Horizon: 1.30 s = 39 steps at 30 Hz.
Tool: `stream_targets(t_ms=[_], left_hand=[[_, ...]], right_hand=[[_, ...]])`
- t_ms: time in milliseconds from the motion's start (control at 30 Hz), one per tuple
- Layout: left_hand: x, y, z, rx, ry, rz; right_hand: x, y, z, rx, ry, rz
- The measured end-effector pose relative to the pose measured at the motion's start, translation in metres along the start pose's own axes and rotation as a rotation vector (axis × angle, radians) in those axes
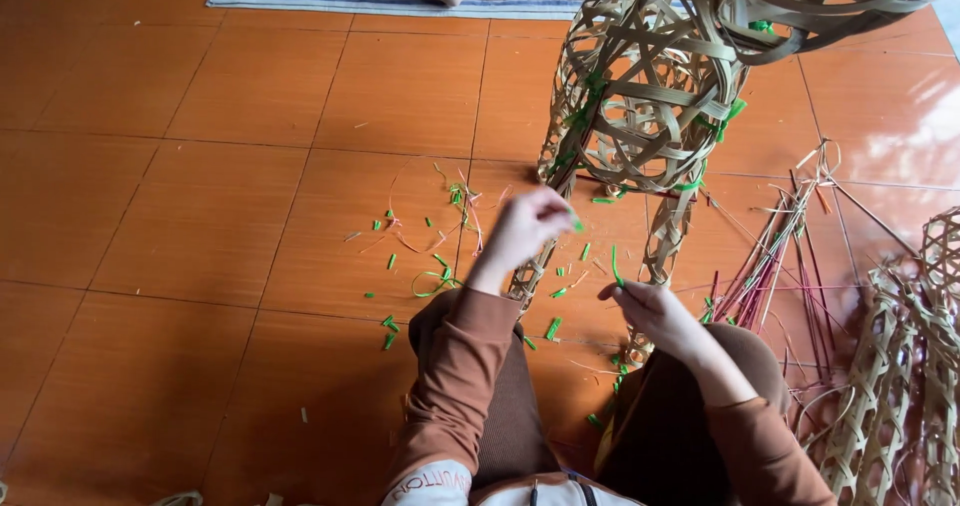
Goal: Assembling a decorative bamboo structure by securing joints with plastic ties and trimming them with scissors.
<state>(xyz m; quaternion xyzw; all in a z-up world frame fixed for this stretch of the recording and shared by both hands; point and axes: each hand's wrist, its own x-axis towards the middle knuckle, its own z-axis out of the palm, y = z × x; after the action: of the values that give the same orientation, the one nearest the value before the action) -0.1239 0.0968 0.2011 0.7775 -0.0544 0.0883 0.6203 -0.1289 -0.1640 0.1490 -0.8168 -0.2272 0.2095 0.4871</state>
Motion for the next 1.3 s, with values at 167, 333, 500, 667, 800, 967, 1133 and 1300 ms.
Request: stream_targets(t_ms=[167,333,500,667,800,967,1133,1300], left_hand=[[0.017,-0.043,-0.044,0.383,0.202,-0.069],[0.042,-0.062,-0.028,0.434,0.084,-0.101],[0.055,-0.055,-0.02,-0.005,-0.155,-0.039],[0.064,-0.073,-0.028,-0.116,-0.233,-0.113],[0.063,-0.059,-0.026,-0.173,-0.284,-0.11],[0.072,-0.089,-0.017,-0.119,-0.261,-0.093],[0.068,-0.085,-0.011,-0.067,-0.236,-0.077],[0.045,-0.043,0.002,-0.01,-0.217,-0.13]], right_hand=[[0.007,-0.004,-0.057,-0.307,0.061,0.191],[0.028,0.014,-0.051,-0.457,-0.134,0.378],[0.05,0.082,-0.024,-0.775,-0.282,0.31],[0.059,0.093,-0.029,-0.781,-0.329,0.451],[0.058,0.078,-0.034,-0.777,-0.384,0.513],[0.065,0.066,-0.036,-0.761,-0.434,0.572],[0.085,0.085,-0.051,-0.797,-0.484,0.57],[0.126,0.154,-0.075,-0.892,-0.186,0.46]])
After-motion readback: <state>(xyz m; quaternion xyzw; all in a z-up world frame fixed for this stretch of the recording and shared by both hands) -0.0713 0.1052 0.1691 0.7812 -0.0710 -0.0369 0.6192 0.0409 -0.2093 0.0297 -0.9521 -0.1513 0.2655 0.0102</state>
